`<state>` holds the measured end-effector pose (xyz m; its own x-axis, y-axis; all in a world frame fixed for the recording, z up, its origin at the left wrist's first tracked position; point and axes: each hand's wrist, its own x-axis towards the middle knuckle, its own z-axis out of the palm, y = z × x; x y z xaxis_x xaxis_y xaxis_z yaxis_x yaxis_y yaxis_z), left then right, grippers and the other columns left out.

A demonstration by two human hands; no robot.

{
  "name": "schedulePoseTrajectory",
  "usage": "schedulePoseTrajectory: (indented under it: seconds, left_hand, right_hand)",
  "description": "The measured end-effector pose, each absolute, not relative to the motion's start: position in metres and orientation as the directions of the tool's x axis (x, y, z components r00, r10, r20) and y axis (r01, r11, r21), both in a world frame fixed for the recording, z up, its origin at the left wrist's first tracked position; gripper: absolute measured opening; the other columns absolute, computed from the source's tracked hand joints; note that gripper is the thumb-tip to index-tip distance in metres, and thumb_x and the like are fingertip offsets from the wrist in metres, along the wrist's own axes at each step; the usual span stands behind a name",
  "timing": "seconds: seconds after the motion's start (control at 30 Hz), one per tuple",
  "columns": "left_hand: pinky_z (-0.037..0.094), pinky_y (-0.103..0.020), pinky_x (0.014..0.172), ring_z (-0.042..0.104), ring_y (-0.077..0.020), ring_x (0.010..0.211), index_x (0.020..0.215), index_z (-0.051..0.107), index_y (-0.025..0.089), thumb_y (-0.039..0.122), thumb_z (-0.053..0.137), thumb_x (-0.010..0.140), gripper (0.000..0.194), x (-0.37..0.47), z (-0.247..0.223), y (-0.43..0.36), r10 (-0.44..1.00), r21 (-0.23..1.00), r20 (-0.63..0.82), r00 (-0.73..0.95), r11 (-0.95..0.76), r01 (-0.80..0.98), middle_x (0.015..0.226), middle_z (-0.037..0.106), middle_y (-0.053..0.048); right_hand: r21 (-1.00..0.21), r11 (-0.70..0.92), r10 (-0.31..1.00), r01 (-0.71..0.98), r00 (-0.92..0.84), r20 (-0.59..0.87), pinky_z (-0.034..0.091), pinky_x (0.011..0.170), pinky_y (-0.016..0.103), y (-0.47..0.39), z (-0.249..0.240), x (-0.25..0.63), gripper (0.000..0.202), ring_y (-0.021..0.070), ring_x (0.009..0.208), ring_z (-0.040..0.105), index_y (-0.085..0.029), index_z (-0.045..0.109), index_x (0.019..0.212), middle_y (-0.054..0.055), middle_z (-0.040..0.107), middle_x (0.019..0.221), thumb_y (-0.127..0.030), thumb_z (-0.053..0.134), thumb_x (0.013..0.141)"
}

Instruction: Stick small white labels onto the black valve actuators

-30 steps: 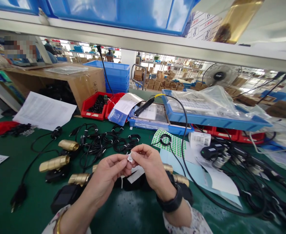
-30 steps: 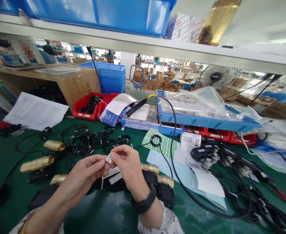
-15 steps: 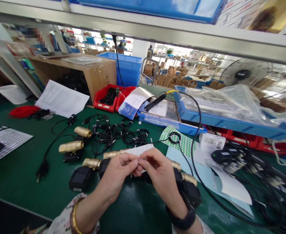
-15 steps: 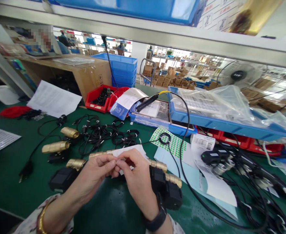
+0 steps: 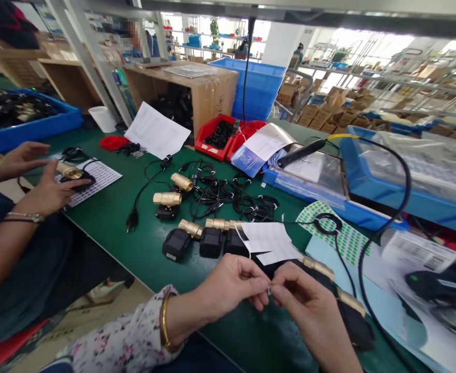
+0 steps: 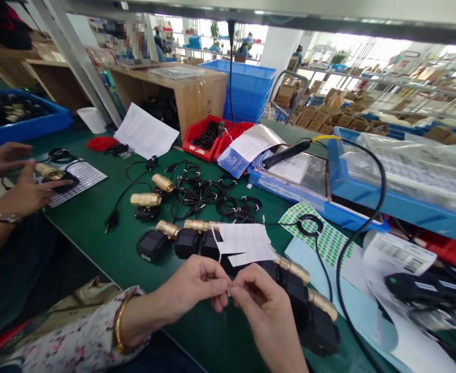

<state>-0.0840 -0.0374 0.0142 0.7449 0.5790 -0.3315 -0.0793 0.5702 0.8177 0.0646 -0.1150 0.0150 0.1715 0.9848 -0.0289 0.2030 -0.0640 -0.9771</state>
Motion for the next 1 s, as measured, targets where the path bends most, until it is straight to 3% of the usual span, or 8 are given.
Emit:
schedulePoseTrajectory:
  seconds: [0.2, 0.53, 0.77, 1.0]
  left_hand:
    - [0.046, -0.02, 0.053, 0.056, -0.0082, 0.05, 0.07, 0.064, 0.008, 0.04, 0.075, 0.065, 0.033, -0.086, 0.006, -0.037, 0.57, 0.814, -0.299, 0.766, 0.571, -0.106, 0.059, 0.062, -0.003]
    - [0.045, -0.021, 0.052, 0.057, -0.0092, 0.05, 0.071, 0.065, 0.008, 0.04, 0.075, 0.065, 0.034, -0.091, 0.011, -0.034, 0.579, 0.836, -0.279, 0.766, 0.538, -0.103, 0.06, 0.064, -0.005]
    - [0.042, -0.018, 0.052, 0.054, -0.0077, 0.05, 0.069, 0.064, 0.01, 0.037, 0.071, 0.071, 0.028, -0.089, 0.007, -0.031, 0.577, 0.853, -0.283, 0.766, 0.517, -0.074, 0.058, 0.063, -0.002]
    - [0.043, -0.019, 0.052, 0.055, -0.0091, 0.052, 0.069, 0.065, 0.011, 0.038, 0.071, 0.071, 0.027, -0.088, 0.006, -0.031, 0.563, 0.873, -0.295, 0.772, 0.487, -0.022, 0.058, 0.063, -0.002]
  right_hand:
    - [-0.988, -0.085, 0.979, 0.129, 0.196, -0.059, 0.037, 0.057, 0.023, -0.115, 0.015, 0.06, 0.019, 0.0128, 0.062, 0.047, -0.021, 0.058, 0.069, -0.002, 0.05, 0.068, -0.033, 0.063, 0.083]
    - [-0.989, -0.048, 0.981, 0.141, 0.193, -0.02, 0.037, 0.056, 0.022, -0.111, 0.02, 0.056, 0.019, 0.0116, 0.061, 0.047, -0.02, 0.059, 0.067, -0.002, 0.05, 0.064, -0.032, 0.065, 0.081]
    - [-0.994, -0.079, 0.973, -0.071, 0.21, -0.092, 0.037, 0.052, 0.021, -0.107, 0.023, 0.049, 0.019, 0.0096, 0.055, 0.047, -0.017, 0.059, 0.068, -0.003, 0.05, 0.064, -0.031, 0.07, 0.075]
    - [-0.992, -0.059, 0.972, -0.113, 0.219, -0.083, 0.036, 0.052, 0.02, -0.109, 0.02, 0.05, 0.016, 0.0081, 0.054, 0.048, -0.017, 0.06, 0.071, -0.003, 0.051, 0.064, -0.028, 0.07, 0.076]
